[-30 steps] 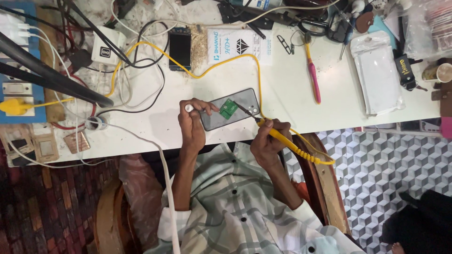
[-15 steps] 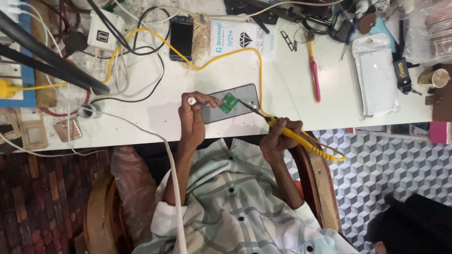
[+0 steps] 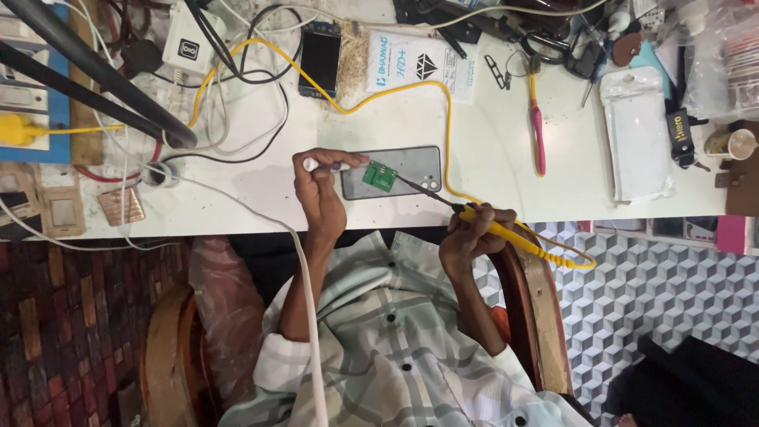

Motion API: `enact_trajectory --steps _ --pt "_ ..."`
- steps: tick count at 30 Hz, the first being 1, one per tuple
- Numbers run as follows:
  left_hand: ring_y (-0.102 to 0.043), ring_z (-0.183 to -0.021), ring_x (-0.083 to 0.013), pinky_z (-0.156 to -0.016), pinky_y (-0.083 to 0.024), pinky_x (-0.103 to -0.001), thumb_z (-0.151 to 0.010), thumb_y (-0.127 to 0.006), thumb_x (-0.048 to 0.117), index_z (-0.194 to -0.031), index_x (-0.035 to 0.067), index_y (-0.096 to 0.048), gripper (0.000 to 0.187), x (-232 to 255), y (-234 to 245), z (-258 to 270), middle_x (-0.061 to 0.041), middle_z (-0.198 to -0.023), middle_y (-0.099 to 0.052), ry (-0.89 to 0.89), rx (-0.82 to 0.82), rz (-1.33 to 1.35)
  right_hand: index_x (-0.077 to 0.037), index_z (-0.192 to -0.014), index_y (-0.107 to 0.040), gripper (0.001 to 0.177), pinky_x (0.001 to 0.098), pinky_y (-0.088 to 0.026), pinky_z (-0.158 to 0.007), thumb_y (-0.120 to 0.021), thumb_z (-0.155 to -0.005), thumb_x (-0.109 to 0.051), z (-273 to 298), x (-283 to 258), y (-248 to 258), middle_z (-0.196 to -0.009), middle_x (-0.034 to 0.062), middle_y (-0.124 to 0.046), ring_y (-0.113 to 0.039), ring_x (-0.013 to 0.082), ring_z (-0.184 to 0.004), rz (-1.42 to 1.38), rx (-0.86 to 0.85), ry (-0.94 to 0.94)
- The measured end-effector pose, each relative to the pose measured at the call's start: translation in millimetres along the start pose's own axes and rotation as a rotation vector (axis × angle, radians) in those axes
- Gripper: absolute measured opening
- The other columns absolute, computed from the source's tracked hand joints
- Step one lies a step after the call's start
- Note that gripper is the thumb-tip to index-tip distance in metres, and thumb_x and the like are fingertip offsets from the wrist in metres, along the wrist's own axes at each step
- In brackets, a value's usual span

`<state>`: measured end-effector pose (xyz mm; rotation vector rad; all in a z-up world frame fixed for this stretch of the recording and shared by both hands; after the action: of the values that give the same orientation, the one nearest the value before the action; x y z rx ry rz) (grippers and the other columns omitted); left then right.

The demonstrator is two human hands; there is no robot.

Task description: The person uses a soldering iron and solder wire to work on a small green circuit board placed on a smartphone. They repeatedly apply heat and solder to specific points on the board.

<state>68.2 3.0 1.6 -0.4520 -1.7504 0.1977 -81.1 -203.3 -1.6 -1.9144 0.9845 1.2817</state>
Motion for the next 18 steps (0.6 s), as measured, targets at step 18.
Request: enact_trajectory --steps 18 --pt "-0.067 -0.086 -0.0233 -0.087 -0.056 -0.037 -0.113 -0.03 0.003 -0.113 0.0 -0.041 0.011 8.6 -10.6 6.4 -0.016 -0.093 -0.064 -0.035 -0.164 -0.287 -0.005 -0.1 -0.039 0.03 0.0215 -0.041 -0.047 -0.051 -0.114 -0.029 -5.1 6.3 -2.3 -0.069 0.0033 -0.051 -0.048 0.0072 -0.051 0.051 -0.06 0.036"
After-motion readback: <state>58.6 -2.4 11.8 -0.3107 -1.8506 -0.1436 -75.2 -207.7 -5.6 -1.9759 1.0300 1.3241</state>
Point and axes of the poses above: each hand's wrist, its own z-axis away from the middle knuckle, its own y-axis out of the back of the hand, x = y × z, the point moved 5 cm from there along -z, towards the middle knuckle
